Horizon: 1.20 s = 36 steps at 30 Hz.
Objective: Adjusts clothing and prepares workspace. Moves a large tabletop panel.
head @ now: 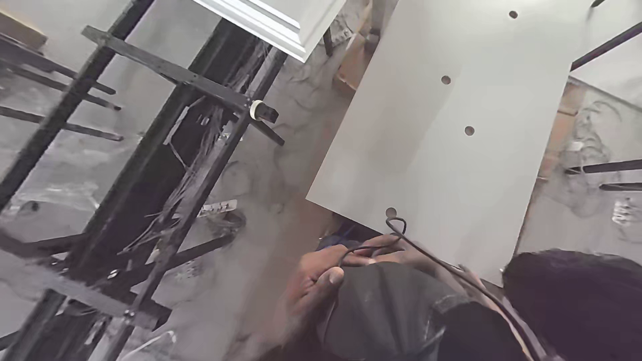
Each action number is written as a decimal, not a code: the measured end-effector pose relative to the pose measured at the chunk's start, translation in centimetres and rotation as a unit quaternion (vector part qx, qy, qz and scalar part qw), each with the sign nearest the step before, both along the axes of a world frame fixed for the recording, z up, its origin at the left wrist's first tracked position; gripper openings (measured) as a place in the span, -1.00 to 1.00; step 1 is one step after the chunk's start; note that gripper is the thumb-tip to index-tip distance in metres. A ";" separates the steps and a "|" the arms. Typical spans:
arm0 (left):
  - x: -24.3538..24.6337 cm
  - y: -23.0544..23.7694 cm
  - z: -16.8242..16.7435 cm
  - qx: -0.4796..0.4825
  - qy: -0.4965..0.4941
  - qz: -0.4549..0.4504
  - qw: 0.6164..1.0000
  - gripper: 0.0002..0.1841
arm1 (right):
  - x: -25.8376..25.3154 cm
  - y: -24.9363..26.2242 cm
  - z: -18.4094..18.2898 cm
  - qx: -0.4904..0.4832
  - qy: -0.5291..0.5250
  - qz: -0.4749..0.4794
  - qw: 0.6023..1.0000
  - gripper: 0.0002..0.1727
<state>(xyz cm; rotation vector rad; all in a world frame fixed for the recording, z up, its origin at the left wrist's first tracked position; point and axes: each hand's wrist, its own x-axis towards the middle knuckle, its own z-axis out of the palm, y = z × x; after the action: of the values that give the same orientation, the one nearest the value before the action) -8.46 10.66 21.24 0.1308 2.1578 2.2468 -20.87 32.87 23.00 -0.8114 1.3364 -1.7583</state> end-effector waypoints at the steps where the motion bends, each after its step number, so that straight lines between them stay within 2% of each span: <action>1: 0.0 -0.1 0.1 -0.002 0.004 -0.001 1.000 -0.33 | 0.1 0.0 -1.9 -0.032 0.037 0.004 0.999 -0.57; 3: 0.1 -0.4 0.2 0.002 0.010 -0.001 1.000 -0.35 | 0.2 -0.2 -3.4 -0.061 0.055 0.008 0.997 -0.62; 6: 0.5 -0.7 0.0 0.014 0.007 0.002 1.000 -0.36 | -0.1 -0.6 -1.3 -0.038 0.051 0.016 0.998 -0.61; 8: 0.7 -0.9 -0.2 0.013 0.008 0.010 1.000 -0.34 | -0.1 -0.8 -1.5 -0.048 0.058 0.024 0.997 -0.54; 10: 0.7 -1.2 -0.8 0.010 0.008 0.013 1.000 -0.32 | -0.1 -1.0 -2.8 -0.051 0.059 0.034 0.996 -0.56; 12: 1.1 -1.5 -1.3 0.013 -0.003 0.010 1.000 -0.32 | -0.1 -1.7 -2.4 -0.035 0.032 0.043 0.998 -0.56; 14: 1.2 -1.8 -1.2 0.009 -0.015 0.016 1.000 -0.31 | 0.2 -2.1 -4.0 -0.061 0.044 0.045 0.996 -0.49; 17: 1.5 -2.1 -1.9 0.019 0.007 0.032 0.999 -0.27 | 0.4 -2.8 -5.9 -0.082 0.086 0.045 0.992 -0.53; 20: 2.7 -3.2 -4.1 0.016 0.026 0.016 0.999 -0.28 | -0.2 -3.7 -6.1 -0.053 0.101 0.097 0.989 -0.55; 26: 6.5 -5.7 -7.8 0.043 -0.026 0.021 0.998 -0.31 | -0.8 -7.7 -8.5 -0.037 0.072 0.234 0.969 -0.54; 28: 7.6 -6.4 -8.5 0.057 -0.043 0.032 0.997 -0.30 | -1.0 -9.2 -9.1 -0.027 0.065 0.269 0.960 -0.50; 32: 9.5 -7.4 -9.6 0.054 -0.077 0.059 0.994 -0.29 | -1.3 -12.1 -10.1 -0.006 0.072 0.324 0.943 -0.55; 36: 11.6 -8.0 -10.3 0.093 -0.106 0.087 0.986 -0.32 | -1.0 -14.5 -10.8 0.016 0.061 0.379 0.923 -0.45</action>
<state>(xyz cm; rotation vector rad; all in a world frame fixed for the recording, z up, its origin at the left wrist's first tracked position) 3.12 2.62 10.99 -0.2917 1.9185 2.4242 -21.83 18.37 12.18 -1.2307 0.9259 -1.0784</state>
